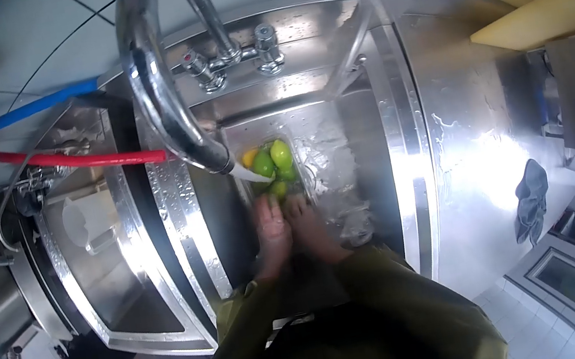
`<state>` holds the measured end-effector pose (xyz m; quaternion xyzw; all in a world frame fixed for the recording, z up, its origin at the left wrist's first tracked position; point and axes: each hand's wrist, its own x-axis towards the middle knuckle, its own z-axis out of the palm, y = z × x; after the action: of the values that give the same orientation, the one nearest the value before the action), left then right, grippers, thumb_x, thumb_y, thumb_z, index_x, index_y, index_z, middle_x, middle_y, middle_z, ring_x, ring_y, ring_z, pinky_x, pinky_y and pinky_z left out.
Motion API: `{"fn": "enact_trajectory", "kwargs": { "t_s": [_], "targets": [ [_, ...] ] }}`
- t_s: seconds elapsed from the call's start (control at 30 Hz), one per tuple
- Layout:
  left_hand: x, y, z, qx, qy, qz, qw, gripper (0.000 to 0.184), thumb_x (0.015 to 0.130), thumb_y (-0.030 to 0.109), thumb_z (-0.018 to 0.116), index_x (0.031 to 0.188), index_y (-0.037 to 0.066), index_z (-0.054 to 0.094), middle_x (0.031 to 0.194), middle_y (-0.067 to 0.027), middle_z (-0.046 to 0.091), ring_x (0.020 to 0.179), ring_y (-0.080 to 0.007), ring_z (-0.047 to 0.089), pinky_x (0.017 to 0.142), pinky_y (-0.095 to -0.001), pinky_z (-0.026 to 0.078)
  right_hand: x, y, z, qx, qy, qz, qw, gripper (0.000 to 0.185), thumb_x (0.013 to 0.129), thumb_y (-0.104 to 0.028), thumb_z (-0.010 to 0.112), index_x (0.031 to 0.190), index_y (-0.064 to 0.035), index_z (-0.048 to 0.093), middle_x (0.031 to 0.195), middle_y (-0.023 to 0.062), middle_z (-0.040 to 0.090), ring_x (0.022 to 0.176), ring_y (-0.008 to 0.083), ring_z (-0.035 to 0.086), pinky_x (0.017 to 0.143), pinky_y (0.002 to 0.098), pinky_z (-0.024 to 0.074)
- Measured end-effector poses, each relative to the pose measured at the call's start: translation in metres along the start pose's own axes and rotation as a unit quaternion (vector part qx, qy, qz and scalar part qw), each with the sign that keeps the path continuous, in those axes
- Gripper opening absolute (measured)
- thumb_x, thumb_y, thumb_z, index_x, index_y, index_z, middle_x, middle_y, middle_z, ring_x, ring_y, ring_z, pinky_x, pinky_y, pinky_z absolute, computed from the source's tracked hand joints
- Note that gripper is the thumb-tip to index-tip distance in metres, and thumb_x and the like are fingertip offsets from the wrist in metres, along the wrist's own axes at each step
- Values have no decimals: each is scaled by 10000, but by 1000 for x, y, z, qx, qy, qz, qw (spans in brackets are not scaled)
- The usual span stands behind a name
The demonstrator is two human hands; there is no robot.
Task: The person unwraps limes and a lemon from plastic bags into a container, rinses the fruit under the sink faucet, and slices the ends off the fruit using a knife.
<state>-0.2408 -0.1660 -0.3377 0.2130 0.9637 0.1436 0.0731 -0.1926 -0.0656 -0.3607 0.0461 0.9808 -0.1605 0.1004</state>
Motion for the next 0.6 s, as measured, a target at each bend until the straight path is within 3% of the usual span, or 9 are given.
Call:
{"fn": "enact_trajectory", "kwargs": {
  "t_s": [0.03,0.17,0.33,0.37,0.4,0.47,0.5,0.57,0.6],
  "targets": [
    [11,-5,6,10,13,120,993,590,710,240,593,1214,17,381,1086,-226,489,1040,-364,461,889,-399,383,-13,2,-2,61,-27,30,997,407,762,-153,469,1129,21,461,1208,212,417,1118,352,410,791,407,430],
    [45,-6,11,-305,-245,-217,894,632,652,191,618,1209,26,369,1074,-244,496,991,-397,481,854,-425,396,-19,5,2,190,3,61,980,400,810,-123,422,1183,21,398,1180,244,412,1050,365,438,850,430,383],
    [18,-29,36,-247,-161,-83,952,425,686,120,561,1098,39,491,996,-214,540,940,-379,512,823,-434,409,41,22,47,143,-121,71,980,295,813,-68,386,1072,59,448,1023,243,509,964,340,505,802,408,408],
    [9,-32,45,-217,-142,-24,966,388,691,103,547,1073,40,513,983,-206,545,937,-375,512,828,-437,405,57,14,16,-14,-278,20,960,292,801,-66,411,1081,18,433,980,174,537,909,295,529,750,385,429],
    [1,-26,32,-361,80,53,928,282,710,68,499,985,43,554,955,-181,543,895,-375,508,825,-441,398,58,23,26,114,-122,-30,986,276,799,-74,419,1063,1,449,958,153,535,897,277,528,747,374,433],
    [-17,-12,-4,-319,130,-130,930,259,743,88,477,989,36,538,928,-143,543,852,-334,509,825,-420,394,35,31,45,356,189,-107,909,243,795,-91,437,1027,-32,480,915,111,531,874,241,526,740,352,440],
    [-20,-10,-2,-303,139,-217,917,245,748,89,475,980,37,537,913,-136,546,845,-320,511,811,-411,396,44,19,28,462,119,26,878,256,805,-107,431,1050,-60,486,936,92,502,909,232,500,781,321,424],
    [-41,2,7,-269,145,-401,864,219,759,90,469,962,41,533,884,-122,552,831,-291,514,783,-392,400,62,-5,-36,323,48,50,944,294,811,-149,434,1097,-102,479,974,74,467,965,225,459,855,302,382],
    [-48,3,9,-355,84,-434,824,225,760,92,473,974,44,522,884,-123,551,830,-280,512,775,-386,399,78,-8,-55,73,51,-61,994,321,806,-175,443,1121,-117,467,992,76,460,986,228,445,887,313,355]
  ]
}}
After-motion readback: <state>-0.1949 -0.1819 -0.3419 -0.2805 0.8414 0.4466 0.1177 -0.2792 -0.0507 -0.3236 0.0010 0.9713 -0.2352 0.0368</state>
